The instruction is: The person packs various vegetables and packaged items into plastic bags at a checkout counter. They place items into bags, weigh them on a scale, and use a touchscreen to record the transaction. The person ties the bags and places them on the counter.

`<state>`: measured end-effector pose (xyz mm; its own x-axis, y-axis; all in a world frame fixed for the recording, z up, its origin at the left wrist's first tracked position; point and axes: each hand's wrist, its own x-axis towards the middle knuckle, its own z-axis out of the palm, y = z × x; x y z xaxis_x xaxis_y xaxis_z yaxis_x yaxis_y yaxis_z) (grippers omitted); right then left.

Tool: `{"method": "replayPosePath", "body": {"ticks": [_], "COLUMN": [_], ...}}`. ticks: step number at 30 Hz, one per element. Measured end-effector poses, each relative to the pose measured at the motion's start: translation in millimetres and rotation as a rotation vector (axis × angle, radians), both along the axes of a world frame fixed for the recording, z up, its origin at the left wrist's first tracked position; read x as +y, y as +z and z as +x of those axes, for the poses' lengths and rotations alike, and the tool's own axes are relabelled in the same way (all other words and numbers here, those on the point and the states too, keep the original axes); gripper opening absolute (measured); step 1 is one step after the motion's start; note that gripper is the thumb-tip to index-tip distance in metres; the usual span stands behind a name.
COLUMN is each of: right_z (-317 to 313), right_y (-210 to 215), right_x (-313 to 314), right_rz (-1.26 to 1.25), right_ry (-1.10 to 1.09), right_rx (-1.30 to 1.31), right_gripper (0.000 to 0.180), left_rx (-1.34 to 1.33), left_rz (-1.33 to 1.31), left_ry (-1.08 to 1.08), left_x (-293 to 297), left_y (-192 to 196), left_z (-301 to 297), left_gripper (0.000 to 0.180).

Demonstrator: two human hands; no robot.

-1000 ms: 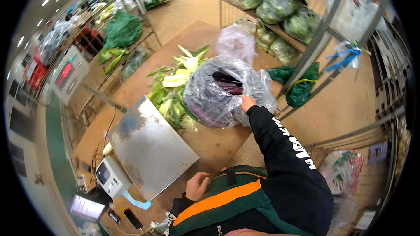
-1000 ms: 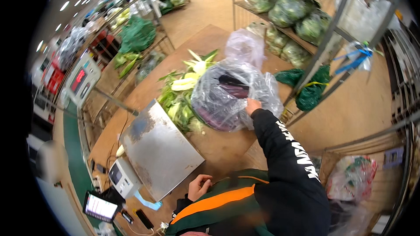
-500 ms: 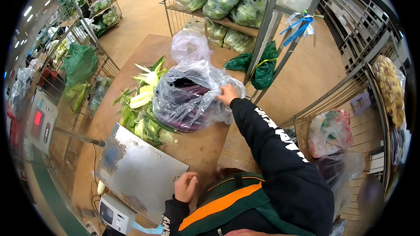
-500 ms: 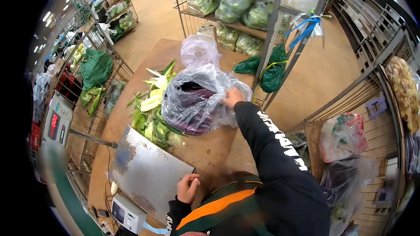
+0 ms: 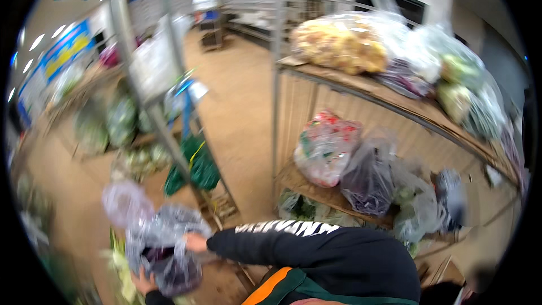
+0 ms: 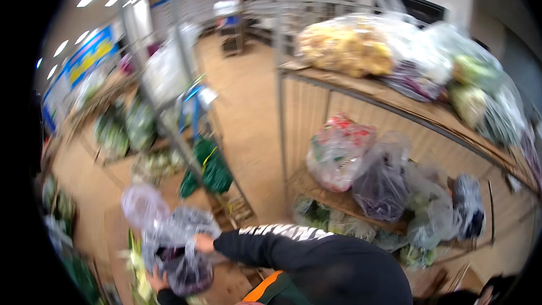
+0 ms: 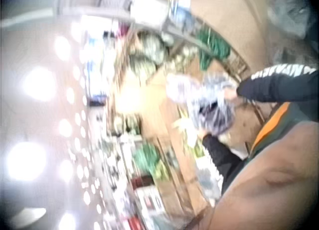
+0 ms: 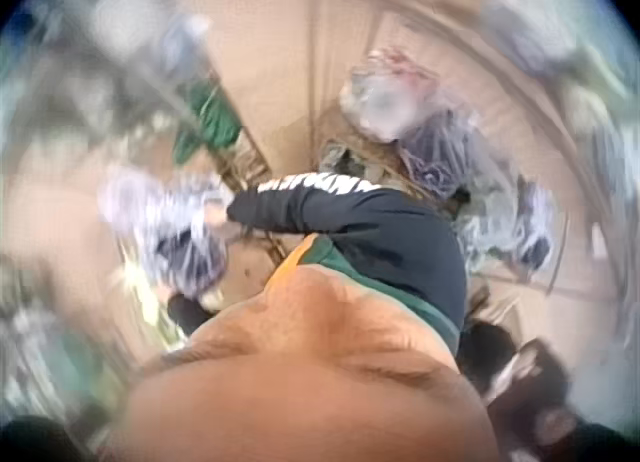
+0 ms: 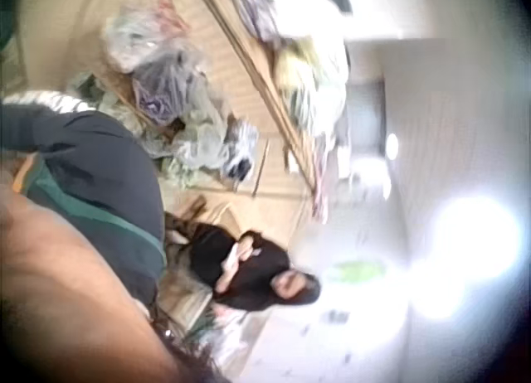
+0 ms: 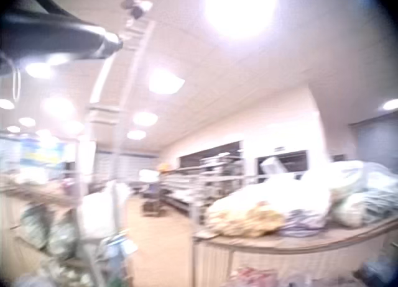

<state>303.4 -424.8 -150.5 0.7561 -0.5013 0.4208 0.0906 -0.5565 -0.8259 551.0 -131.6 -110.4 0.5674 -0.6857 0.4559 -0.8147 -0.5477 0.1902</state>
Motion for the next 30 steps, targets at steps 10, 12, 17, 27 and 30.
{"method": "replayPosePath", "body": {"ticks": [10, 12, 17, 27, 30], "right_z": [-3.7, -2.5, -82.9, -162.1, -219.5], "right_y": [119.3, 149.9, 221.2, 204.2, 199.7], "right_x": [-32.7, -32.2, -29.8, 31.4, 41.2], "right_rz": [0.333, 0.347, 0.494, 0.295, 0.329], "right_ry": [0.109, 0.035, 0.017, 0.285, 0.208], "right_rx": [-0.039, -0.136, -0.262, -0.222, -0.131], "right_gripper": [0.021, 0.015, 0.013, 0.065, 0.059], "left_rx": [0.374, 0.332, 0.327, 0.236, 0.154], "left_rz": [-0.132, -0.179, -0.246, -0.306, -0.303], "left_ry": [-0.129, -0.274, -0.619, -1.445, -1.728], "left_x": [-144.4, -171.9, -220.3, -253.5, -246.9], "left_y": [84.8, 116.6, 162.5, 263.3, 299.7], "left_z": [-64.8, -97.4, -165.3, -322.2, -376.8], "left_gripper": [0.036, 0.038, 0.041, 0.049, 0.051]}}
